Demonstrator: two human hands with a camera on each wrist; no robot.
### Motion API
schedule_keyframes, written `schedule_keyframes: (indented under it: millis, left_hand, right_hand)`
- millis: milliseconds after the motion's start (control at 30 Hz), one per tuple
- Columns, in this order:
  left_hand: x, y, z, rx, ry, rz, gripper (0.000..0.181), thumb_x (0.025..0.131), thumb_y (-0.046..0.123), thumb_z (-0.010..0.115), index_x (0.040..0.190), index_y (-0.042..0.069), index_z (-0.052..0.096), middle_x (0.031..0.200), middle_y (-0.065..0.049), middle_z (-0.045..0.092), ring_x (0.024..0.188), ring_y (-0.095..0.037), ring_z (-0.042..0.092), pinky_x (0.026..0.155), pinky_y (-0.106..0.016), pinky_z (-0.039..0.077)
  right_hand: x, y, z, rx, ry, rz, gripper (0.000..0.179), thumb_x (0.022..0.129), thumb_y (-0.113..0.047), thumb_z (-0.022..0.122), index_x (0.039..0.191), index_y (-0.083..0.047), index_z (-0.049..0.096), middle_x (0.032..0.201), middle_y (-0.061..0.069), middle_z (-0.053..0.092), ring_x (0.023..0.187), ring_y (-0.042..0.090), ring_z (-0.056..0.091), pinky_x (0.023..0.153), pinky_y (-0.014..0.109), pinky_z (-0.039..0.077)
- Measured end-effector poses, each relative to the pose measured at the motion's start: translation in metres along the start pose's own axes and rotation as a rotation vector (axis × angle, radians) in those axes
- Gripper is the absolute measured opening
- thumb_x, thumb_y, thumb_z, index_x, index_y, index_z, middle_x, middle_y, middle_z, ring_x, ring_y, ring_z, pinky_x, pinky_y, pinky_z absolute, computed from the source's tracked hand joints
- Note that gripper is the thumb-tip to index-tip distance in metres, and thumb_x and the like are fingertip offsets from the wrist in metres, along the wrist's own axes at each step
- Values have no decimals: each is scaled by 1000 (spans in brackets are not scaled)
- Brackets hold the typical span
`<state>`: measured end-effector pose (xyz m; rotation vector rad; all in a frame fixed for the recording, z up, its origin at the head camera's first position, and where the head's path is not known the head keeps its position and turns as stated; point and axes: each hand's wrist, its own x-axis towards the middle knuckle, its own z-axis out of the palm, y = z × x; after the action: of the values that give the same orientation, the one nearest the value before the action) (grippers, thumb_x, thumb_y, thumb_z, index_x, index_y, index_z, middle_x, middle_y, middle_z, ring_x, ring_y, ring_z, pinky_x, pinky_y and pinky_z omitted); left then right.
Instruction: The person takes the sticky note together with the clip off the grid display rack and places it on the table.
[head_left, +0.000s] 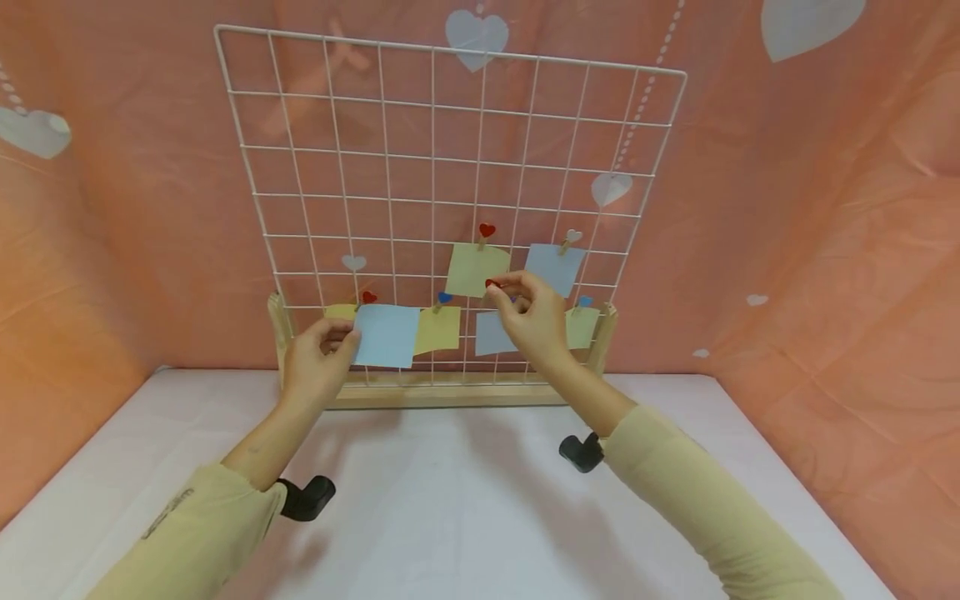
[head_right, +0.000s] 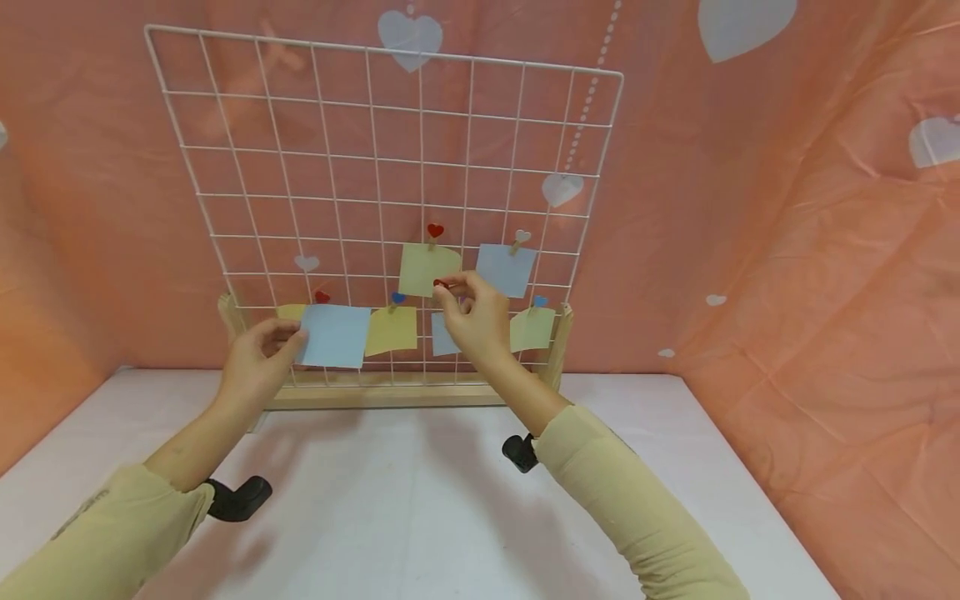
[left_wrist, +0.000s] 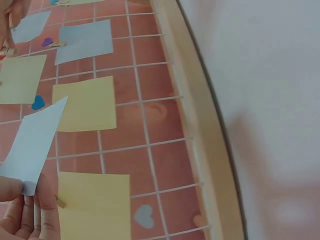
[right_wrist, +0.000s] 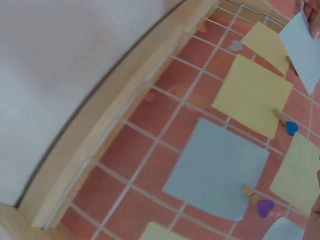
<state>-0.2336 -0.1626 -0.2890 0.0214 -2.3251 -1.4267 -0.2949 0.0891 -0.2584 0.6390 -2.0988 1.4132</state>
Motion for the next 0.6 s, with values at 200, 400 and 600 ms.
schedule_keyframes:
  millis: [200,400,600]
  left_hand:
    - [-6,-8,0,16,-31,3,28,96,12,54,115,-8,61,110,-25,62,100,-30,58,69,-9,40]
    - [-11,-13,1,29,-54,0,28,95,12,55,114,-8,61,109,-25,61,99,-31,58,69,-10,41]
    - [-18,-23,-1,61,-85,-16,27,95,13,57,113,-7,62,108,-23,63,94,-26,58,70,-11,42]
  right_hand:
    - [-13,11,-13,-62,-20,12,17,91,-14,66,101,-1,68,87,15,72,44,3,39,41,19,28]
    - [-21,22,-27,-73,-70,37,18,92,-14,64,102,1,66,87,17,71,42,3,37,40,19,27]
    - [-36,31,-41,-152,-99,86,18,92,-15,65,102,-1,67,88,16,71,43,3,38,40,19,30]
